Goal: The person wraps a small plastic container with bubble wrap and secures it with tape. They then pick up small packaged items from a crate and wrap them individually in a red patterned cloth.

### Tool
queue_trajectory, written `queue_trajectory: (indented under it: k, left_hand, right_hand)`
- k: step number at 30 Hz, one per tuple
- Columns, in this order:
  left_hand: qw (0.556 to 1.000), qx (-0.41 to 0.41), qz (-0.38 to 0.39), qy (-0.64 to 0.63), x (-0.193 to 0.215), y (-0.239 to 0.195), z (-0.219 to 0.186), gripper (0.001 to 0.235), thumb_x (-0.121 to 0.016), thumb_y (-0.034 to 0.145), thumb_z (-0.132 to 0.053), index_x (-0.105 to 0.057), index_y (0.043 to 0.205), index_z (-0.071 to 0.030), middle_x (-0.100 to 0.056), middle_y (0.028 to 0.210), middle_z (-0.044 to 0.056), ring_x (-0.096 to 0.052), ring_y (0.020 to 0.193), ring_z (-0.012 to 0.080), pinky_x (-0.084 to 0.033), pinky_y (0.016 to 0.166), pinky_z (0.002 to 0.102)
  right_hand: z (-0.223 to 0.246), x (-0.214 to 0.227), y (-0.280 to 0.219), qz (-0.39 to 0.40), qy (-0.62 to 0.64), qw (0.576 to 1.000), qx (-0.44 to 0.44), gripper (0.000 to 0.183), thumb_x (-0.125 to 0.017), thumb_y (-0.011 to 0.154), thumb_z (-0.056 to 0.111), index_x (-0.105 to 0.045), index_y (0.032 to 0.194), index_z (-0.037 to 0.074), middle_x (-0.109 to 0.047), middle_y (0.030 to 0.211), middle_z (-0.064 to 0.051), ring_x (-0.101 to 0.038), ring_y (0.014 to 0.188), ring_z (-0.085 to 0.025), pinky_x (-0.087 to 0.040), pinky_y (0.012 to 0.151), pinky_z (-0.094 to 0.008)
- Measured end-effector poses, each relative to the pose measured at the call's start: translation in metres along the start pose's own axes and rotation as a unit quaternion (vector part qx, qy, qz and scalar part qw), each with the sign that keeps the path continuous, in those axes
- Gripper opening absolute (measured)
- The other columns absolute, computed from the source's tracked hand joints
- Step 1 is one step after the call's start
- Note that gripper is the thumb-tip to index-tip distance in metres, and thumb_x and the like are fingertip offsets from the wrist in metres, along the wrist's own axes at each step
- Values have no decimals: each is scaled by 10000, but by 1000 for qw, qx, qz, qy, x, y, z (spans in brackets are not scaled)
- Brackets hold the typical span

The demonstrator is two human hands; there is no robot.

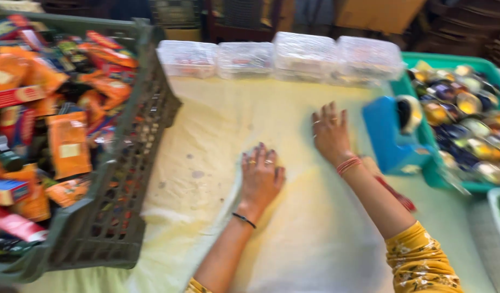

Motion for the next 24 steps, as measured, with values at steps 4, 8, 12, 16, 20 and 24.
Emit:
queue_trajectory:
  k: [4, 8, 12, 16, 20, 24]
  left_hand:
    - [1000, -9, 9, 12, 2, 1, 0, 533, -618, 913, -391, -629, 1319, -45, -498, 1490, 238, -439, 1383, 391, -262, 1164, 599]
    - [999, -11, 19, 33, 13, 1, -4, 523, -632, 920, -390, -636, 1321, -53, -512, 1482, 219, -445, 1382, 377, -281, 1160, 576]
    - [999, -17, 13, 46, 11, 1, -5, 525, -645, 928, -378, -637, 1340, -52, -515, 1488, 206, -451, 1385, 357, -290, 1174, 554]
    - [999, -7, 12, 52, 10, -1, -6, 510, -655, 924, -364, -643, 1329, -54, -516, 1491, 199, -441, 1394, 346, -282, 1174, 549]
    - [999, -2, 5, 47, 13, -1, -7, 509, -661, 914, -362, -641, 1317, -51, -519, 1487, 195, -433, 1401, 347, -282, 1178, 540]
    - [998, 19, -6, 58, 18, 5, -3, 512, -667, 914, -371, -636, 1313, -52, -506, 1490, 214, -435, 1387, 361, -276, 1174, 542]
  right_hand:
    - [9, 53, -76, 110, -7, 992, 59, 545, -459, 941, 153, -497, 1471, 31, -520, 1494, -204, -459, 1404, -344, -344, 1156, -525]
    - [15, 125, -131, 77, 29, 988, 130, 576, -533, 842, 115, -563, 1405, -2, -598, 1410, -193, -583, 1260, -300, -455, 1048, -408]
    - [-15, 171, -132, 97, 209, 968, 102, 314, -637, 867, 189, -686, 1164, 103, -738, 1139, -118, -694, 1049, -280, -525, 908, -420]
    - [-86, 202, -101, 22, 108, 988, -112, 162, -722, 938, 276, -768, 1019, 143, -716, 809, -121, -693, 779, -316, -540, 708, -454]
    - [-194, 134, -115, -140, 127, 944, -270, 209, -744, 992, 223, -752, 1142, 78, -739, 1046, -164, -709, 931, -365, -543, 806, -470]
    - [-238, 84, -123, -80, 88, 948, -295, 390, -837, 879, 245, -755, 1195, 31, -722, 1096, -227, -670, 999, -420, -520, 856, -494]
Point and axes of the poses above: each hand's wrist, its own y-axis towards the middle knuckle, its own x-axis out of the back of the hand, z = x × y, the point moved 1 cm from there along y, towards the middle knuckle
